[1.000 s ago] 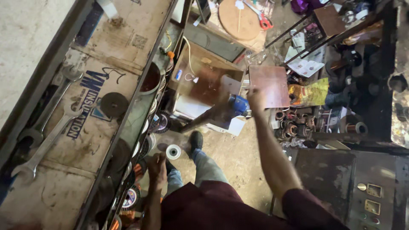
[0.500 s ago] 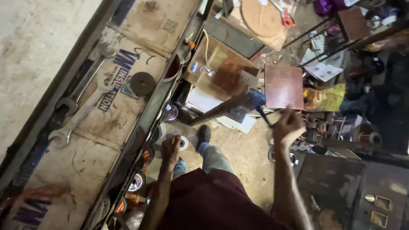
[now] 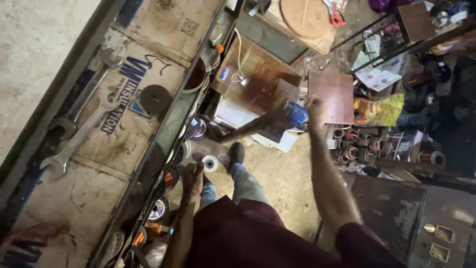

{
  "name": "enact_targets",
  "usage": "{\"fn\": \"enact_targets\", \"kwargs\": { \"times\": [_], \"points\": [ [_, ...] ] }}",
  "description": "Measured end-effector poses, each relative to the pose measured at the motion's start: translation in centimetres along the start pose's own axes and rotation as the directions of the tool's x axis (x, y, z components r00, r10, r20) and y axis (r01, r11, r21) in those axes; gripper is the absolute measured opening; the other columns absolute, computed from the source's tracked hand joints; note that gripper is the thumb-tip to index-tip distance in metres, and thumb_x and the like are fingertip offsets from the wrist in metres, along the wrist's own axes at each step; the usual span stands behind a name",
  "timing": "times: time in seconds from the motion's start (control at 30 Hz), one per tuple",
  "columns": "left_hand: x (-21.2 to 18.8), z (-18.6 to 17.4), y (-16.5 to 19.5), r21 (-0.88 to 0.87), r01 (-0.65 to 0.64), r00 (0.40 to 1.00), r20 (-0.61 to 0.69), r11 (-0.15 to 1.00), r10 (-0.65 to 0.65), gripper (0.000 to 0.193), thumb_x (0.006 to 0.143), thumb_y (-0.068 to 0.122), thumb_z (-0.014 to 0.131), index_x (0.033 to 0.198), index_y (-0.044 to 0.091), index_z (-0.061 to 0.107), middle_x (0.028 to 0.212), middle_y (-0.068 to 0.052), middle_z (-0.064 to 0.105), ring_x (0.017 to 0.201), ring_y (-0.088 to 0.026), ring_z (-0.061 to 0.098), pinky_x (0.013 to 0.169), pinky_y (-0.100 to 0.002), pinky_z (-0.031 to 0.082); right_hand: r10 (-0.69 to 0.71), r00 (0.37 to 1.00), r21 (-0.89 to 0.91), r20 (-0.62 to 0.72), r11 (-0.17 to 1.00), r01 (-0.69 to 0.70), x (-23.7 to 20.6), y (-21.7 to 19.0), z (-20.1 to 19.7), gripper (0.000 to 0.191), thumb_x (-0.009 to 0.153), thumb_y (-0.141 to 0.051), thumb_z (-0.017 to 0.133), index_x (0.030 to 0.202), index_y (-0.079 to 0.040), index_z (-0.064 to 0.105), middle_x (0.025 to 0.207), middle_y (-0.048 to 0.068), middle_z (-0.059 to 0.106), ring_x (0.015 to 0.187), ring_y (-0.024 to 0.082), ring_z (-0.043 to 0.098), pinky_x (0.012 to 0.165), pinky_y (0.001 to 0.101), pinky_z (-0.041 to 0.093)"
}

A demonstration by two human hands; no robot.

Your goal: The person operates a manual wire-winding machine to wrap copper wire onto a bobbin. They repeatedly crank a handle to rotate the bobbin while guiding the wire, then stop to adjust the wire and secure it with tape.

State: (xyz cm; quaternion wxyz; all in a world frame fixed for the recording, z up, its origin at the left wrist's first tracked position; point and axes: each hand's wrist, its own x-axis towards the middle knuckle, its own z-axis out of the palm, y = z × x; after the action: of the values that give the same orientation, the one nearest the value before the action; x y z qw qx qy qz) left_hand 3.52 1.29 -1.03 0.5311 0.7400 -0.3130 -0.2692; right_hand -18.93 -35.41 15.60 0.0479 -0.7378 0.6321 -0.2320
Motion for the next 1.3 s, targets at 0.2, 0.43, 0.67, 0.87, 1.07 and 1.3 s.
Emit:
{"fn": "enact_targets", "kwargs": {
  "times": [0.2, 0.43, 0.67, 0.87, 1.07, 1.3],
  "points": [
    [-0.2, -0.3, -0.3, -0.156, 0.111, 0.992, 0.069, 0.981, -0.101, 0.054, 0.102, 0.040, 0.061, 0.070, -0.002, 0.052, 0.060, -0.010, 0.049, 0.063, -0.016, 0.045, 0.058, -0.041, 0.038, 0.150, 0.971, 0.161, 0.187, 0.970, -0.181, -11.5, 1.3, -0.5, 0.024, 0.101, -0.022, 0.065, 0.094, -0.002, 0.075, 0.078, 0.021, 0.072, 0.069, 0.035, 0.071, 0.063, 0.0458, 0.054],
    [1.3, 0.5, 1.9, -0.109, 0.124, 0.989, 0.099, 0.986, -0.113, 0.058, 0.100, 0.048, 0.057, 0.073, -0.003, 0.061, 0.058, -0.009, 0.053, 0.058, -0.014, 0.050, 0.054, -0.040, 0.038, 0.173, 0.985, 0.337, 0.015, 0.926, -0.168, -13.4, -0.4, -9.6, 0.034, 0.105, -0.022, 0.062, 0.082, 0.000, 0.075, 0.060, 0.008, 0.067, 0.049, 0.012, 0.062, 0.042, 0.0323, 0.044],
    [1.2, 0.2, 1.9, -0.155, 0.106, 0.992, 0.086, 0.982, -0.093, 0.066, 0.105, 0.050, 0.056, 0.069, -0.005, 0.048, 0.058, -0.014, 0.040, 0.058, -0.017, 0.039, 0.054, -0.043, 0.029, 0.101, 0.959, 0.255, -0.265, 0.966, -0.031, -1.4, -0.1, -9.7, 0.037, 0.109, -0.021, 0.066, 0.079, -0.002, 0.077, 0.063, 0.009, 0.069, 0.048, 0.015, 0.058, 0.045, 0.0310, 0.041],
    [0.5, -0.1, 0.4, -0.066, 0.050, 0.995, 0.094, 0.997, -0.043, 0.062, 0.103, 0.044, 0.056, 0.066, -0.003, 0.047, 0.055, -0.011, 0.037, 0.054, -0.015, 0.041, 0.056, -0.042, 0.026, 0.373, 0.862, 0.358, 0.344, 0.796, -0.488, 3.3, 0.4, -3.6, 0.034, 0.102, -0.025, 0.065, 0.079, -0.002, 0.075, 0.063, 0.009, 0.067, 0.042, 0.014, 0.059, 0.037, 0.0297, 0.043],
    [-0.5, -0.3, -0.1, -0.268, 0.068, 0.998, 0.000, 0.961, -0.070, 0.054, 0.101, 0.042, 0.064, 0.071, -0.003, 0.055, 0.062, -0.007, 0.048, 0.065, -0.011, 0.045, 0.055, -0.039, 0.038, -0.016, 0.988, 0.166, 0.152, 0.986, -0.010, -4.0, 0.4, 0.2, 0.027, 0.101, -0.019, 0.062, 0.085, 0.000, 0.075, 0.068, 0.015, 0.068, 0.053, 0.025, 0.063, 0.049, 0.0388, 0.046],
    [0.5, 0.0, 0.7, -0.157, 0.132, 0.989, 0.079, 0.979, -0.121, 0.061, 0.102, 0.049, 0.059, 0.069, -0.002, 0.056, 0.060, -0.009, 0.050, 0.064, -0.011, 0.046, 0.056, -0.040, 0.038, 0.183, 0.972, 0.344, 0.148, 0.912, -0.224, -14.4, 1.0, -4.4, 0.029, 0.104, -0.021, 0.061, 0.088, 0.000, 0.073, 0.069, 0.018, 0.068, 0.057, 0.026, 0.063, 0.053, 0.0417, 0.048]
  ]
}}
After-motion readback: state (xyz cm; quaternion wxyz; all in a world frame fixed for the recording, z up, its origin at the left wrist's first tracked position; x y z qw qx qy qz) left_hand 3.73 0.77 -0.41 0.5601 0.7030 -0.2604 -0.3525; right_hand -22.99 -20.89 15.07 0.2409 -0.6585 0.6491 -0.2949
